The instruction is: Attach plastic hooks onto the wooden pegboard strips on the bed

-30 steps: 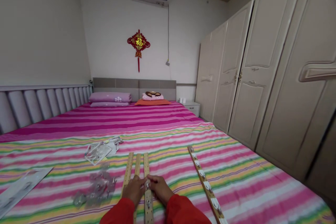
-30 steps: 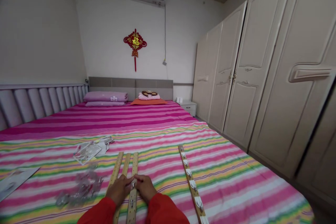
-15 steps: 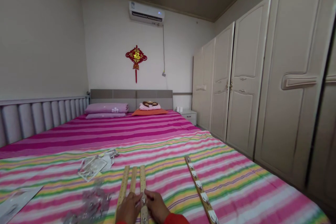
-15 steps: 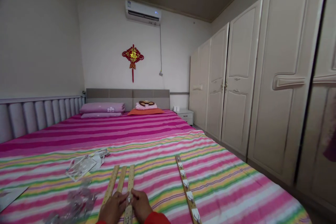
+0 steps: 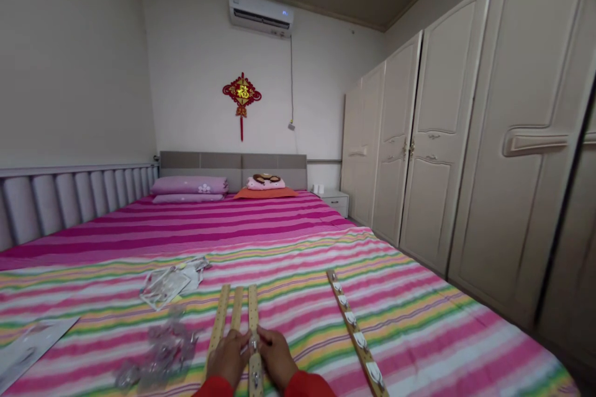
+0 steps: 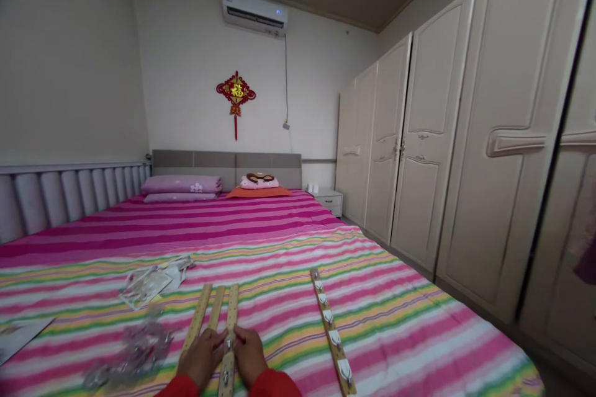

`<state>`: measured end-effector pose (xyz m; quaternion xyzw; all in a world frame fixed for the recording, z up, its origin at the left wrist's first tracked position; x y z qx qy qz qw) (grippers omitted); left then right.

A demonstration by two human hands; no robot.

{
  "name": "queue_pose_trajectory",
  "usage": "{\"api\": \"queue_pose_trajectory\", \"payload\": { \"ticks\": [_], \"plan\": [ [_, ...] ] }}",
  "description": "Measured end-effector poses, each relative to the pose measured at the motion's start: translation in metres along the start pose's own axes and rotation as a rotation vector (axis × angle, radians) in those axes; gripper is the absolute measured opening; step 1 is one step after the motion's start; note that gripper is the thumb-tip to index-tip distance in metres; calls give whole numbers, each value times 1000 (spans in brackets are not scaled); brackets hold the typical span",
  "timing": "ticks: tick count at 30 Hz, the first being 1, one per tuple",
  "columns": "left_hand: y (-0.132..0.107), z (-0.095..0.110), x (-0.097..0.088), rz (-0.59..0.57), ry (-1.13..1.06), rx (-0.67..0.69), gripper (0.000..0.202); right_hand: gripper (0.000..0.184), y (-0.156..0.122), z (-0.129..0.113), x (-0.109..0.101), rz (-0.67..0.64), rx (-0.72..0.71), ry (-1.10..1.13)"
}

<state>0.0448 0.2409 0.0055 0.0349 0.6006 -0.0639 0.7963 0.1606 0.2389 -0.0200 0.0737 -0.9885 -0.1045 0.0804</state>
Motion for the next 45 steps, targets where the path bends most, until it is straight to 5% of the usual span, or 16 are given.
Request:
{"api": "queue_pose_trajectory", "payload": {
  "ticks": [8,16,23,45],
  "plan": [
    [-10,4,-7,25,-17,-36,37,40,-2,5,-5,32,10,-12],
    [-25,11,-14,15,-118,-111,43,54,-22,10,-18,295,320,97],
    [-23,8,-10,25,-180,-131,50,29,-29,6,-17,254,302,101],
    [-49,6,-11,34,-407,-139,51,31,-57,-11,-7,177,227,-23]
  ]
}}
Point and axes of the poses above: each hand's wrist, its own y-axis towards the middle knuckle, its own x-axis out of the palm, z = x × y, the point moved 5 cm from there along y, towards the middle knuckle
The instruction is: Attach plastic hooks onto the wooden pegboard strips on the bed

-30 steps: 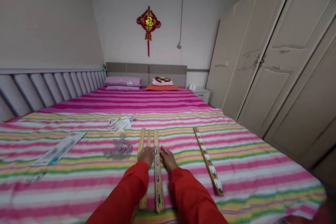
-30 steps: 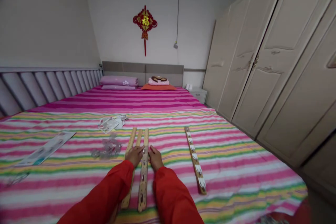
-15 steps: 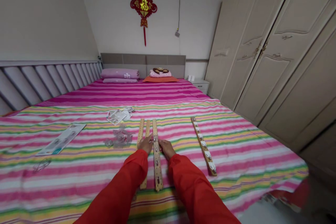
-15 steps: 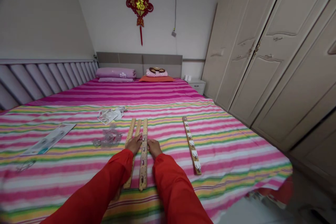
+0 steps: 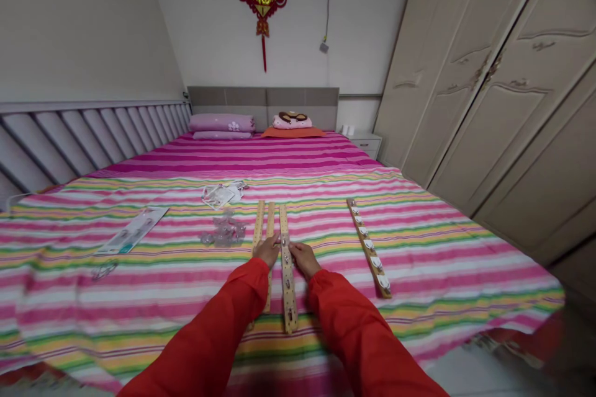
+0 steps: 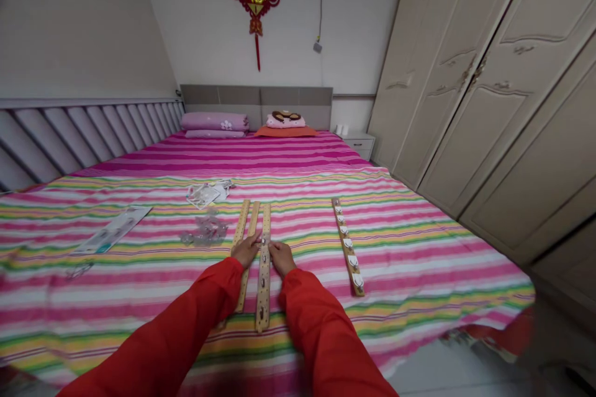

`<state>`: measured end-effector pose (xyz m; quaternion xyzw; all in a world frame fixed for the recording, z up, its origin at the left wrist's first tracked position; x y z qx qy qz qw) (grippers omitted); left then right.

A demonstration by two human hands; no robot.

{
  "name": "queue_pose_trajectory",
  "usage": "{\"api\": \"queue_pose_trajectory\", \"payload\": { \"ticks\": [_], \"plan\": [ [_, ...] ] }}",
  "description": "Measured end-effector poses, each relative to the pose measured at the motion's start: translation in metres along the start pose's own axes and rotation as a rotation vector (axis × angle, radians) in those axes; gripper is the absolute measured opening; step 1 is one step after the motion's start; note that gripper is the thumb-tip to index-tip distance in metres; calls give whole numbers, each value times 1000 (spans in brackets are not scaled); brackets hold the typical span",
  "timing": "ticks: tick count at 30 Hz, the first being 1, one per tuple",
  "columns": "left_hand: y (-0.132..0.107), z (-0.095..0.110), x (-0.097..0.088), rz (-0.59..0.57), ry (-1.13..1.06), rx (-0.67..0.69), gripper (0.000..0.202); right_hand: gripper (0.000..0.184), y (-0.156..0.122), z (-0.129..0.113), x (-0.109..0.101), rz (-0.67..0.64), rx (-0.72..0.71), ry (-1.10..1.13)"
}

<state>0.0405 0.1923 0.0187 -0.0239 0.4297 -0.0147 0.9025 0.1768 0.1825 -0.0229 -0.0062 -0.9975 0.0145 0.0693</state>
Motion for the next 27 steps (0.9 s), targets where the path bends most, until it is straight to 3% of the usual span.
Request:
{"api": "queue_pose_trajectory", "payload": {
  "ticks": [6,12,16,20,27],
  "plan": [
    [4,-14,-11,27,-180,52,41,32,-5,4,-4,23,15,24],
    [5,-67,-67,305,-277,-21,40,36,-6,8,-10,51,43,67],
    [-6,-98,-88,436,-169,-9,38,36,-7,9,-12,62,40,75],
    [-15,-94,-84,458,139,142,34,35,-8,8,-12,58,28,76],
    [-15,-76,-78,383,453,125,23,38,-6,12,-13,70,35,80]
  ]
}}
Point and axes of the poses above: each hand's wrist, its own y-axis towards the middle knuckle, its own x-axis out of the palm, z = x × y, the point moved 5 cm from there along y, towards the middle knuckle
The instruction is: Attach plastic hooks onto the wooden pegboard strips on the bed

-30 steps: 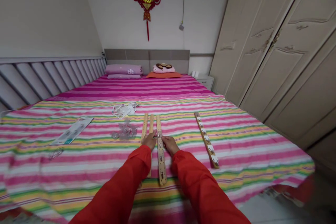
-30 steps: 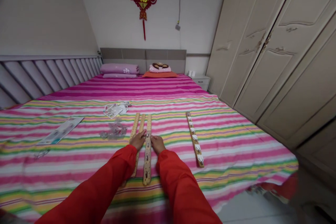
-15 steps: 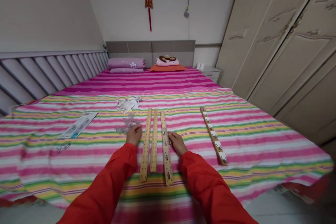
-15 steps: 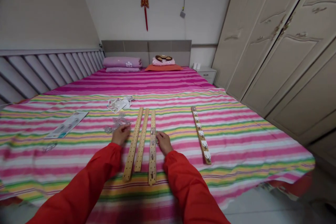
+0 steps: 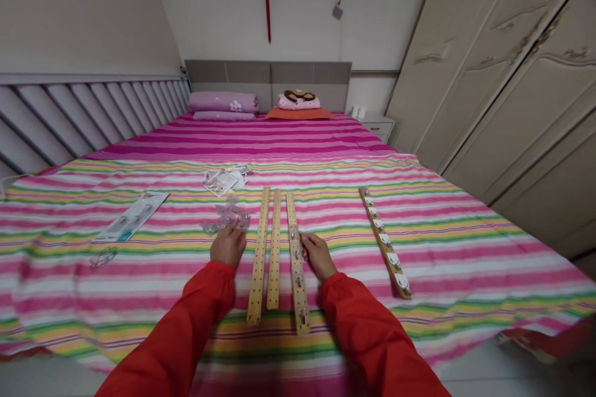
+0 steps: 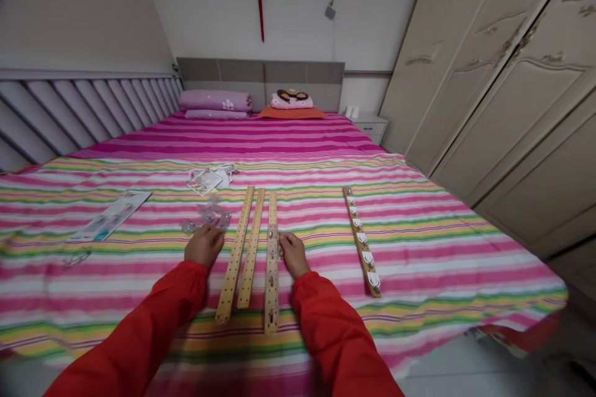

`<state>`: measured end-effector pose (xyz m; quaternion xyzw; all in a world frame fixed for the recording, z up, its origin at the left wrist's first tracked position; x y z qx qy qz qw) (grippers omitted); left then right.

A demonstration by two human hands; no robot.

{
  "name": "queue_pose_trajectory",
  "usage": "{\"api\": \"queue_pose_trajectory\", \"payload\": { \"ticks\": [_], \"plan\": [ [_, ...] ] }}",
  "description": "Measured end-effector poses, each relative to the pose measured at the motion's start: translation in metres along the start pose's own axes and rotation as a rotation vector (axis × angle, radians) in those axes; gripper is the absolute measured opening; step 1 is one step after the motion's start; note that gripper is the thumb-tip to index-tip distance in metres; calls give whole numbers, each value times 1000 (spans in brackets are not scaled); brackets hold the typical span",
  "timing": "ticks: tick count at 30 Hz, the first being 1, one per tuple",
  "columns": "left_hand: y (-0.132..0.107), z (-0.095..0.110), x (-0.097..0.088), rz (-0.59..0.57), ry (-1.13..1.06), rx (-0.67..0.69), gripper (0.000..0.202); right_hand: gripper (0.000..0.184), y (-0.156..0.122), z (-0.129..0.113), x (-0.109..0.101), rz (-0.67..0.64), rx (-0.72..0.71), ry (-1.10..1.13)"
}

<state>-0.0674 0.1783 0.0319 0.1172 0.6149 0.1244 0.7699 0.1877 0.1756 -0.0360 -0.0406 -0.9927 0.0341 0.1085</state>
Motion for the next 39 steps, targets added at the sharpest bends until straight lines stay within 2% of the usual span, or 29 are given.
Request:
{"api": "queue_pose_trajectory", "payload": {
  "ticks": [3,6,9,12,14,16,18,22,25,28,33,36,39],
  "plan": [
    [1,-1,-5,14,-22,17,23,39,0,0,0,5,0,7],
    [3,-11,-14,113,-187,-48,20,39,-1,-1,0,4,-9,14],
    [7,-30,-23,193,-483,-245,18,38,-1,-3,1,-7,-4,18],
    [9,-45,-26,182,-852,-537,13,38,-1,-4,2,-7,-3,32],
    [9,-45,-26,142,-1119,-696,11,38,-1,-4,2,4,-2,45],
    [11,-35,-27,100,-1347,-759,8,38,-1,-3,2,13,4,63],
    [13,-20,-30,73,-1483,-723,8,38,0,-3,1,11,9,92],
    [14,19,-41,20,-1571,-509,20,36,0,-4,0,1,26,180],
    [9,48,-49,-24,-1579,-350,31,34,0,-6,-2,7,37,252],
    [4,68,-53,-49,-1505,-267,34,33,-1,-10,-2,12,49,319],
    [1,84,-48,-112,-1431,-246,36,34,-2,-25,-5,37,42,308],
    [4,87,-41,-134,-1410,-241,39,32,-3,-44,-8,82,0,253],
    [9,91,-34,-137,-1392,-225,39,32,-3,-63,-5,64,-33,232]
  ]
}}
Point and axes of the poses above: each hand's wrist, its own y-axis towards the middle knuckle, its own x-axis out of the palm, z = x × y, the point moved 5 cm from there along y, towards the middle knuckle
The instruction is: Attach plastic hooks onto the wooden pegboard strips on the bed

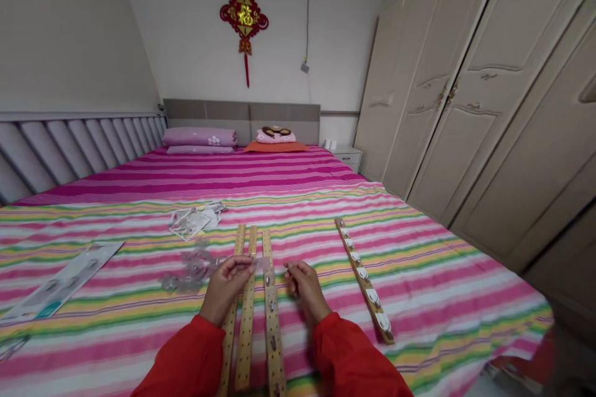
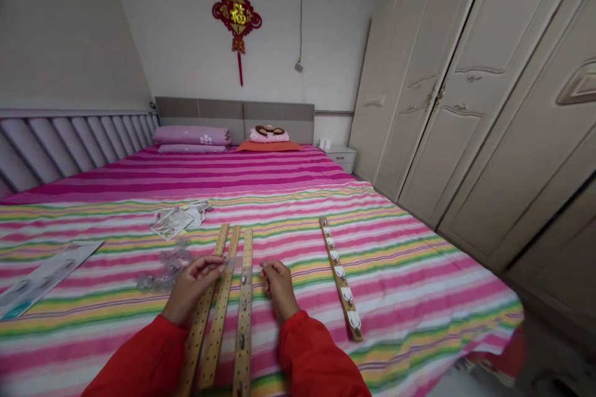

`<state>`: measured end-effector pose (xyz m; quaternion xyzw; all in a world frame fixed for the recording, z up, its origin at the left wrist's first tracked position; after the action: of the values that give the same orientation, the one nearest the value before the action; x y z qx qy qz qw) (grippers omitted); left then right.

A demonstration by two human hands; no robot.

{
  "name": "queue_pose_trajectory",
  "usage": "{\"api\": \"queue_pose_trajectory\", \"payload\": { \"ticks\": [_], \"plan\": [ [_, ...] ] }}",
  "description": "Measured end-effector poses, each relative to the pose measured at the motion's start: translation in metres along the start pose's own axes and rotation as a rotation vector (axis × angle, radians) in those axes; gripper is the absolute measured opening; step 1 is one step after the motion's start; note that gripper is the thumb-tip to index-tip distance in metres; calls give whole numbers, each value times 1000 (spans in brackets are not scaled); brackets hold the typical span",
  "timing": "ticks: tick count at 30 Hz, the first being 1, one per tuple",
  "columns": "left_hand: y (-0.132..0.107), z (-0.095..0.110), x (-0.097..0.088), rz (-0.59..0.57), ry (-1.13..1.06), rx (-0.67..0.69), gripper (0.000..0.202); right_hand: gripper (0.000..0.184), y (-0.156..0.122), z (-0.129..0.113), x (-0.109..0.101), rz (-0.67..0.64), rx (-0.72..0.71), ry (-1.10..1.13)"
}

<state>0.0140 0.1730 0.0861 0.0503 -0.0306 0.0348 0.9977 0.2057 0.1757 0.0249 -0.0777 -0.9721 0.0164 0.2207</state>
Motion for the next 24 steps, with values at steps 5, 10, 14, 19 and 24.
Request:
{"api": "queue_pose_trajectory", "payload": {
  "ticks": [5,10,14,19,24],
  "plan": [
    [11,-7,19,-113,71,41,34,34,4,-12,15,-78,14,28],
    [22,-15,29,-244,71,-2,35,27,13,-7,15,-83,38,-11],
    [33,-21,26,-180,19,-118,43,23,19,0,16,-98,87,16],
    [47,-33,25,-12,-96,-191,48,22,26,7,21,-76,112,52],
    [52,-48,28,-1,-208,-285,51,19,35,12,19,-41,92,9]
  ]
}}
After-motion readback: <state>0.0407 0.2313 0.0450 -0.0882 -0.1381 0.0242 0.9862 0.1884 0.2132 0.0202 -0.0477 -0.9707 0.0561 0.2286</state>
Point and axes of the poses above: each hand's wrist, its own y-axis towards the middle knuckle, its own x-axis out of the palm, z = x × y, the point moved 5 cm from there along y, towards the middle knuckle
